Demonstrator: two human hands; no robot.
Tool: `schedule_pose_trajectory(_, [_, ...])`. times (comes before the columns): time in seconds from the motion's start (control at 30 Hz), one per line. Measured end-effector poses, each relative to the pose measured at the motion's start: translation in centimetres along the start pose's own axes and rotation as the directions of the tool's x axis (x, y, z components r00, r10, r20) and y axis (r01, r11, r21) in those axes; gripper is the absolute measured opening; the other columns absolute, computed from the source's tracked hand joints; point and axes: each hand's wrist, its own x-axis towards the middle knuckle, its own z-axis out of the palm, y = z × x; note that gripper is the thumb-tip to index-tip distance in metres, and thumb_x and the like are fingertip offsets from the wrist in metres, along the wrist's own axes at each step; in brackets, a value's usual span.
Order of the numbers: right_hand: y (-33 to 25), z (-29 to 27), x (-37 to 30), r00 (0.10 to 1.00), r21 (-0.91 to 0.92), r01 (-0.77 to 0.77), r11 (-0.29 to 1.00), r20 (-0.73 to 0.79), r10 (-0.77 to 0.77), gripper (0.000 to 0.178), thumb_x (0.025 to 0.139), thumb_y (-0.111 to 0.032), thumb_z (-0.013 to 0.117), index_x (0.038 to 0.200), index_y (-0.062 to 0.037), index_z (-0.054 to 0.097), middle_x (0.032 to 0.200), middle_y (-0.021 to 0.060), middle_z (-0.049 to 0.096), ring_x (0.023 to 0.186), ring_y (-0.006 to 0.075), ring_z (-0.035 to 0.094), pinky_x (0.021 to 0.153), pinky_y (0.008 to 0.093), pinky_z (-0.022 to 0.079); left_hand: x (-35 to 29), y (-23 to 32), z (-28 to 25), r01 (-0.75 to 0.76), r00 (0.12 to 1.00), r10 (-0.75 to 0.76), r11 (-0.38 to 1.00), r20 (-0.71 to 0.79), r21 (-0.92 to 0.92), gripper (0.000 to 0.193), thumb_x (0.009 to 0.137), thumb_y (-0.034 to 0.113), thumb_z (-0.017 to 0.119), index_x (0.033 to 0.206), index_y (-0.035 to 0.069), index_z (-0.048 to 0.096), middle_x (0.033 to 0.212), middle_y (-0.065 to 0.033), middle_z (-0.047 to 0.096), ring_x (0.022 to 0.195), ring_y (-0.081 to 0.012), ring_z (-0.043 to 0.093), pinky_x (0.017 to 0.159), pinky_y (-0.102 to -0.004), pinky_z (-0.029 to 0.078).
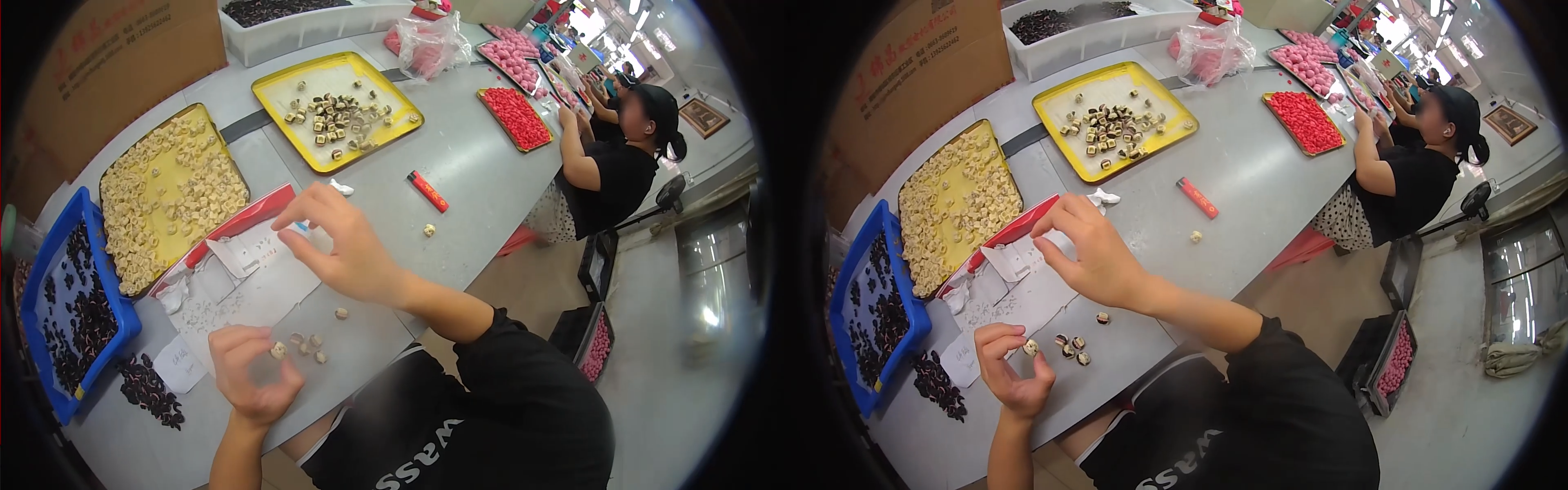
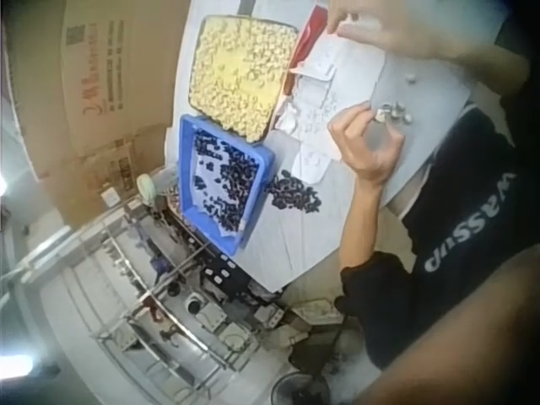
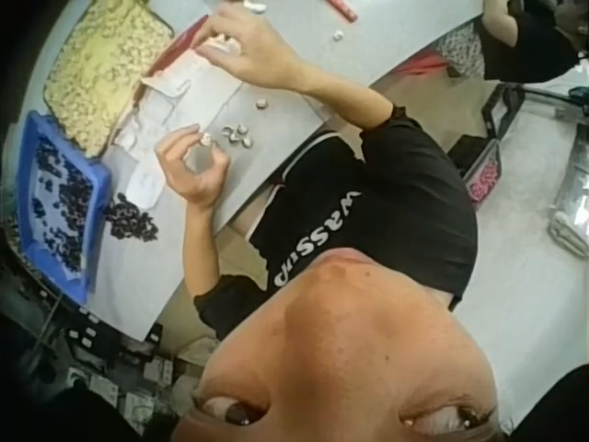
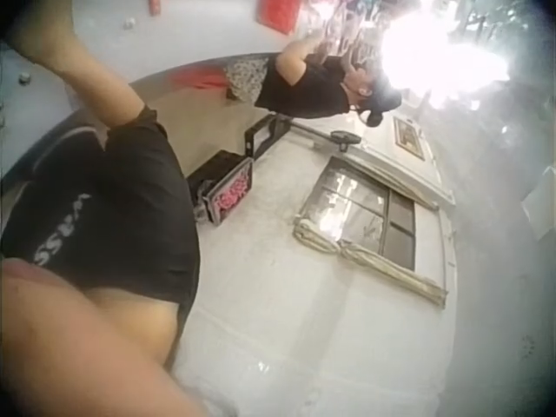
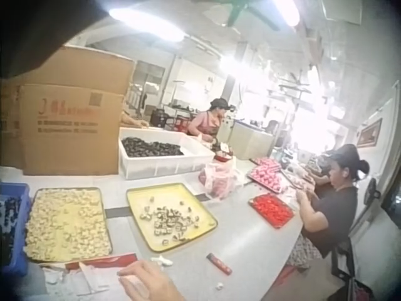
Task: Assembling small plastic toy components by applying glue and joining pieces together at a factory workbench.
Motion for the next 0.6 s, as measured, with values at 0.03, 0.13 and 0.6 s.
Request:
schedule_pose_trajectory(0.03, [0.1, -0.2, 0.1, 1.0, -0.001, -0.002, 1.0, -0.003, 0.002, 0.013, 0.082, -0.01, 0.059, 0.093, -0.0032, 0.058, 0.089, 0.008, 0.055, 0.083, 0.0187, 0.051, 0.073, 0.0285, 0.041, 0.0, 0.0, 0.0, -0.006, 1.0, 0.006, 1.0, 0.007, -0.012, 0.038, 0.054, -0.001, 0.062, 0.089, 0.004, 0.05, 0.086, -0.0121, 0.055, 0.075, -0.0274, 0.052, 0.066, -0.0351, 0.044])
schedule_pose_trajectory(0.13, [0.4, -1.3, 0.3, 0.998, -0.085, 0.0, 0.996, 0.069, 0.006, 0.024, 0.079, -0.014, 0.063, 0.1, -0.0039, 0.056, 0.096, 0.0109, 0.051, 0.092, 0.0245, 0.048, 0.081, 0.0327, 0.04, 0.0, 0.0, 0.2, -0.002, 0.999, 0.003, 1.0, 0.036, -0.028, 0.038, 0.055, -0.003, 0.063, 0.09, 0.003, 0.051, 0.087, -0.013, 0.056, 0.075, -0.0273, 0.054, 0.064, -0.034, 0.045])
schedule_pose_trajectory(0.6, [0.7, -1.9, -0.4, 0.93, -0.332, 0.098, 0.938, 0.366, 0.033, 0.071, 0.066, -0.023, 0.076, 0.123, -0.0024, 0.038, 0.122, 0.0192, 0.039, 0.113, 0.0356, 0.035, 0.096, 0.0432, 0.031, -0.2, 0.1, 1.3, 0.018, 0.926, 0.007, 0.998, 0.378, -0.063, 0.038, 0.057, -0.002, 0.066, 0.093, 0.003, 0.052, 0.096, -0.0107, 0.056, 0.083, -0.0282, 0.054, 0.07, -0.0345, 0.046])
